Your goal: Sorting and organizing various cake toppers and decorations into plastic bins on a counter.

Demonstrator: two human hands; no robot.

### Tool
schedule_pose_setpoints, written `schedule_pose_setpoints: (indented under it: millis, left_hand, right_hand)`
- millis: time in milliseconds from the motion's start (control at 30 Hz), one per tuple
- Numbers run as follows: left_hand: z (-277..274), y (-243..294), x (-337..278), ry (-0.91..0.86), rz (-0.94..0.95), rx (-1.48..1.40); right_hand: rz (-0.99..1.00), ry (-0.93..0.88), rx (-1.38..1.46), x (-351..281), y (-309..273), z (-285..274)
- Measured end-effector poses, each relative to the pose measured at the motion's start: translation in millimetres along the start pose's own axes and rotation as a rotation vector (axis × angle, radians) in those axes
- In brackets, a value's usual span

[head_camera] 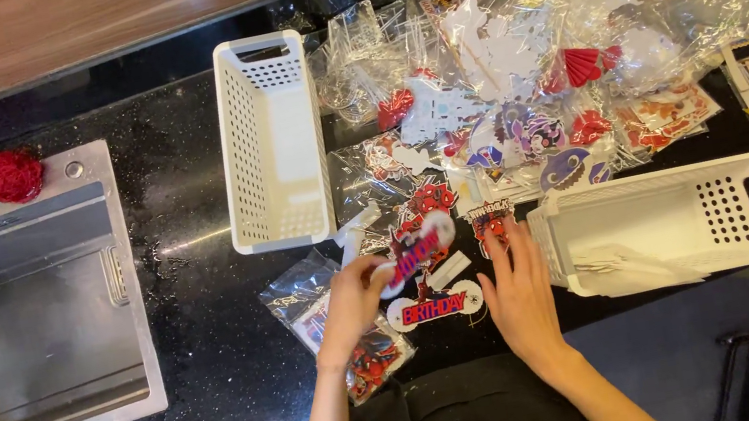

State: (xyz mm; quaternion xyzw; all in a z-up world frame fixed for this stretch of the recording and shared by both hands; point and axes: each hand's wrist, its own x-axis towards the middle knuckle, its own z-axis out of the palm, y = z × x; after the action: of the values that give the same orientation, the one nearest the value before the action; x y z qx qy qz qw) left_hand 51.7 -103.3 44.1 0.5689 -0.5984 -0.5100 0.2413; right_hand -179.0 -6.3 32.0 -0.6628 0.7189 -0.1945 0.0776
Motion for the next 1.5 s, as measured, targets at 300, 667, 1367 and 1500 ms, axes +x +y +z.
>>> schedule_pose_setpoints:
  millis: [300,667,1367,1500]
  left_hand:
    - [51.6,-62.8,-19.8,-0.309,0.191,0.596]
    - [3.4,23.1,-60.5,-0.184,0.16,0.03]
    - [-113.2,-124.5,0.4,0.028,-0.18,0.502]
    - [-115.8,-35.6,-38.6,-0.004,-0.127,0.287]
  right_hand:
    - [0.479,-0.581,0.386,-42.7,38.5,43.4]
    - [0.604,-0.622,1.122,1.1,-0.9,-26.8]
    - [0.046,-0.436,0.988,111.1,-33.1,-26.5]
    - [-0.005,-0.441,0.988,103.5,-54.8,-64.8]
